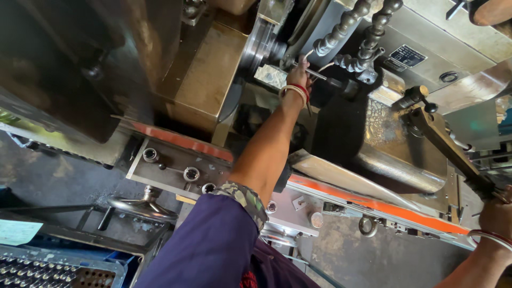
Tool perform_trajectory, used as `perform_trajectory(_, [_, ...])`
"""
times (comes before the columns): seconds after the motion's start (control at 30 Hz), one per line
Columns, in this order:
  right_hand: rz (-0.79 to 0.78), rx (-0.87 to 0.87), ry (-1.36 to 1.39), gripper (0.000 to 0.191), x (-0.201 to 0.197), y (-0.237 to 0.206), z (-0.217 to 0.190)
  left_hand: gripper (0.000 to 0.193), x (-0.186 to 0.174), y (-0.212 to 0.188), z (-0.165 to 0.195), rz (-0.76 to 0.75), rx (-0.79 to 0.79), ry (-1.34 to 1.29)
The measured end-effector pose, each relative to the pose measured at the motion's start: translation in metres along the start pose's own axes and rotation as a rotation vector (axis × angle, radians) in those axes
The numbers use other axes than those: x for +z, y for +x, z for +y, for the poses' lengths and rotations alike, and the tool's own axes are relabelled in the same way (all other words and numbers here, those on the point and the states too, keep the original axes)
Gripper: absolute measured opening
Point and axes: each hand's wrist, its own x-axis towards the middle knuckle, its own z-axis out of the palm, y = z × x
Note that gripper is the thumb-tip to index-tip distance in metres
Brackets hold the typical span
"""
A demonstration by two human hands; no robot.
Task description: The person repeatedly places small metallic cylindrical parts into a machine, pulls a lever to process them, and then removes the processed parts, placing them into a blue tray. The person continues this cycle throughout the video.
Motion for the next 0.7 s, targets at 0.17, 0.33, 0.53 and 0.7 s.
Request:
perform_trajectory(0.17, [-0.014,-0.006,-0.127,0.048,0.001,-0.003,-0.001,0.060,-0.001,-0.004,0.003,0.007,-0.005,-0.074])
perform_trajectory(0.33, [0.141,-0.226,-0.193,0.036,-0.001,-0.001,-0.006,0.052,-0.008,0.006,-0.005,0.239,0.559,-0.007])
perform_trajectory(0.53, [-0.008,0.007,-0.230,0.046,-0.006,-0.037,-0.023,0.040,-0.001,0.002,-0.006,0.218,0.789,-0.027])
perform_trajectory(0.7, [-0.031,0.014,-0.210,0.046,-0.014,-0.044,-0.024,0.026,0.001,-0.006,-0.002,0.153,0.013,-0.330])
